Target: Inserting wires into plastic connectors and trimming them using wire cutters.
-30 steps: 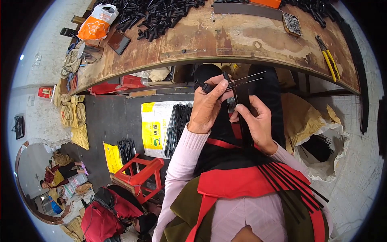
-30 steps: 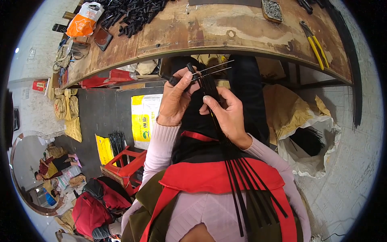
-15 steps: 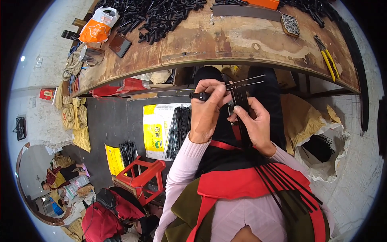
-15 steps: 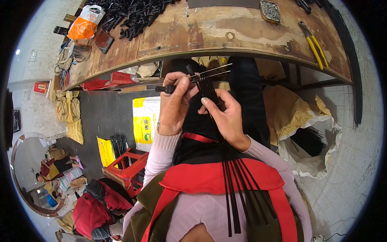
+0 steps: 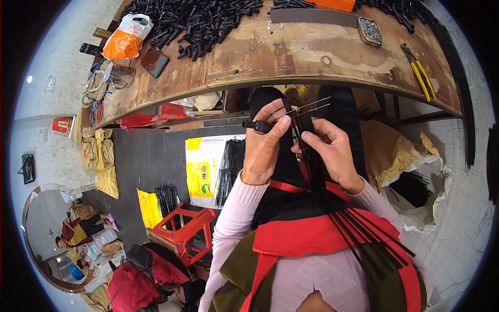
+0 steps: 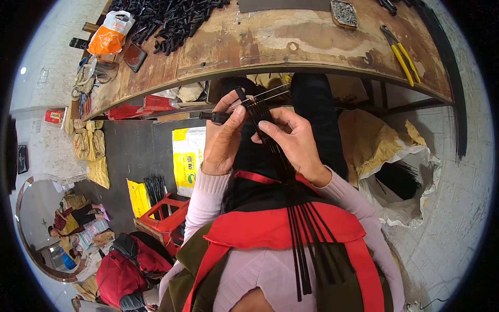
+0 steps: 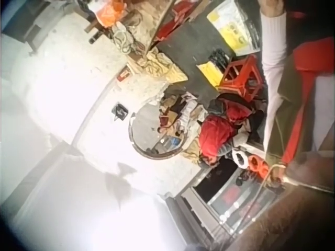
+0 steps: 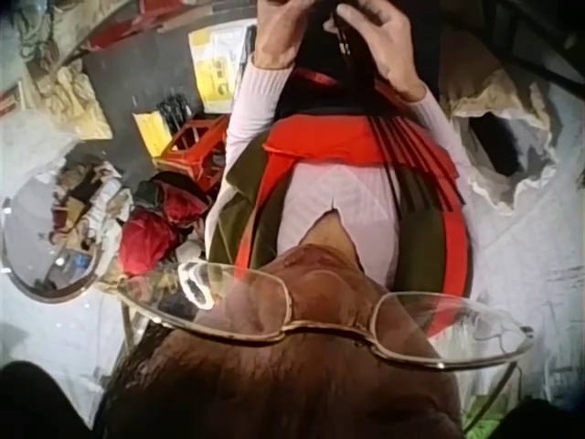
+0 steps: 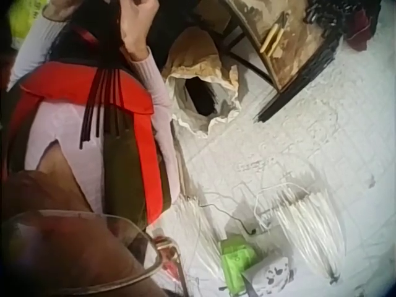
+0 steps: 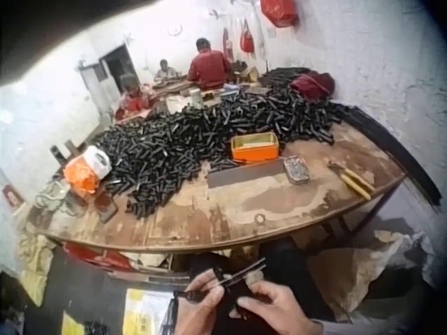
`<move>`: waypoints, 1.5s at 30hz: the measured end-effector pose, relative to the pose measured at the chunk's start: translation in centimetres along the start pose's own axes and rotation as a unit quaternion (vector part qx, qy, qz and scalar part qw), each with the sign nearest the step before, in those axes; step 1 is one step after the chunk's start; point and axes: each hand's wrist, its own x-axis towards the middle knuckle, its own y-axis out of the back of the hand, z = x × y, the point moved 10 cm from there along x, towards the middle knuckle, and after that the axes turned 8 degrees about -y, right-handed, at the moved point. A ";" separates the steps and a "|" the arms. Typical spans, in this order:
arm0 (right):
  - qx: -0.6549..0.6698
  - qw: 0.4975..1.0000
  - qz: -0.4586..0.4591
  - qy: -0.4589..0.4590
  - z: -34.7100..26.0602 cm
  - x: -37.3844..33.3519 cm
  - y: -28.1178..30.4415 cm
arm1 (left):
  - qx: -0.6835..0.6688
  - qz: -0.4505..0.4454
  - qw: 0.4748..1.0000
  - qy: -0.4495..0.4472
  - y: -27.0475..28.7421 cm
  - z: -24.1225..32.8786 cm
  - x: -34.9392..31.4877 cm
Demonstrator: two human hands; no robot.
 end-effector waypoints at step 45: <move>0.045 0.984 -0.160 -0.060 -0.2 -0.4 -1.7 | -0.057 -0.220 0.962 0.148 -4.2 0.5 2.6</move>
